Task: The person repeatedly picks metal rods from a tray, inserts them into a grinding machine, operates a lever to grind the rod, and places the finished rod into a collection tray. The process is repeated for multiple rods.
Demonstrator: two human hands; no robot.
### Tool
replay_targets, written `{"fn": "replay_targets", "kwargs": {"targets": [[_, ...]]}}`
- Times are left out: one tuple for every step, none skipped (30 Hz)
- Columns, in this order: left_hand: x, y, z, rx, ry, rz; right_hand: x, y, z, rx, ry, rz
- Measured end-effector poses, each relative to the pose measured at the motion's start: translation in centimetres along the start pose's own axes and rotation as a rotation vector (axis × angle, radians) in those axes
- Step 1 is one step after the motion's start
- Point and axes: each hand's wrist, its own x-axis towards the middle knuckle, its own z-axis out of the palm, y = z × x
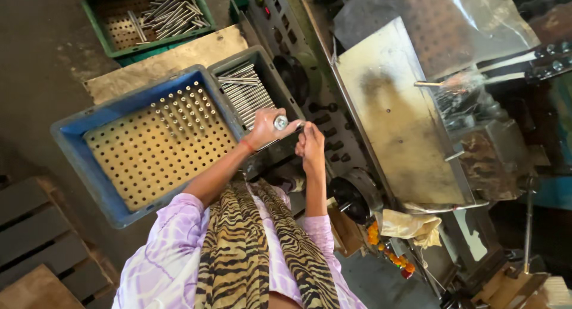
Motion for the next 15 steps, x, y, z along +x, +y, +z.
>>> {"fn": "replay_targets", "kwargs": {"targets": [[0.1, 0.3, 0.6, -0.152, 0.074, -0.184, 0.0, 0.1, 0.5, 0.020, -0.008, -0.051], [0.2, 0.7, 1.4, -0.304, 0.147, -0.365, 0.2, 0.3, 1.2, 0.039, 0.007, -0.109], [0.2, 1.0, 2.2, -0.458, 0.219, -0.549, 0.3, 0.6, 1.9, 0.058, 0.026, -0.165], [0.3, 1.3, 3.0, -0.580, 0.291, -0.667, 0.2, 0.8, 2.4, 0.077, 0.044, -0.220], [0.5, 1.4, 3.6, -0.703, 0.362, -0.780, 0.3, 1.0, 2.8, -0.013, 0.077, -0.294], [0.7, 1.4, 4.0, -0.828, 0.430, -0.888, 0.4, 1.0, 3.0, -0.101, 0.110, -0.373], [0.8, 1.2, 4.0, -0.795, 0.343, -0.885, 0.4, 1.1, 3.3, -0.187, 0.144, -0.443], [0.7, 1.2, 4.2, -0.767, 0.265, -0.891, 0.3, 1.0, 3.2, -0.130, 0.169, -0.418], [0.6, 0.7, 3.8, -0.730, 0.181, -0.881, 0.4, 0.9, 3.4, -0.058, 0.191, -0.404], [0.9, 0.1, 3.6, -0.625, 0.047, -0.787, 0.6, 0.5, 3.3, 0.015, 0.219, -0.405], [0.6, -0.4, 3.4, -0.526, -0.083, -0.703, 0.8, 0.2, 3.3, 0.131, 0.277, -0.426], [-0.3, -0.7, 3.3, -0.428, -0.202, -0.631, 0.8, -0.3, 3.1, 0.238, 0.332, -0.432], [-1.1, -1.3, 3.1, -0.265, -0.298, -0.631, 0.9, -0.6, 3.1, 0.349, 0.383, -0.439], [-1.4, -2.2, 2.9, -0.099, -0.395, -0.614, 0.9, -1.2, 2.7, 0.366, 0.384, -0.491], [-1.6, -3.3, 2.8, 0.068, -0.490, -0.590, 0.8, -1.9, 2.0, 0.385, 0.384, -0.546]]}}
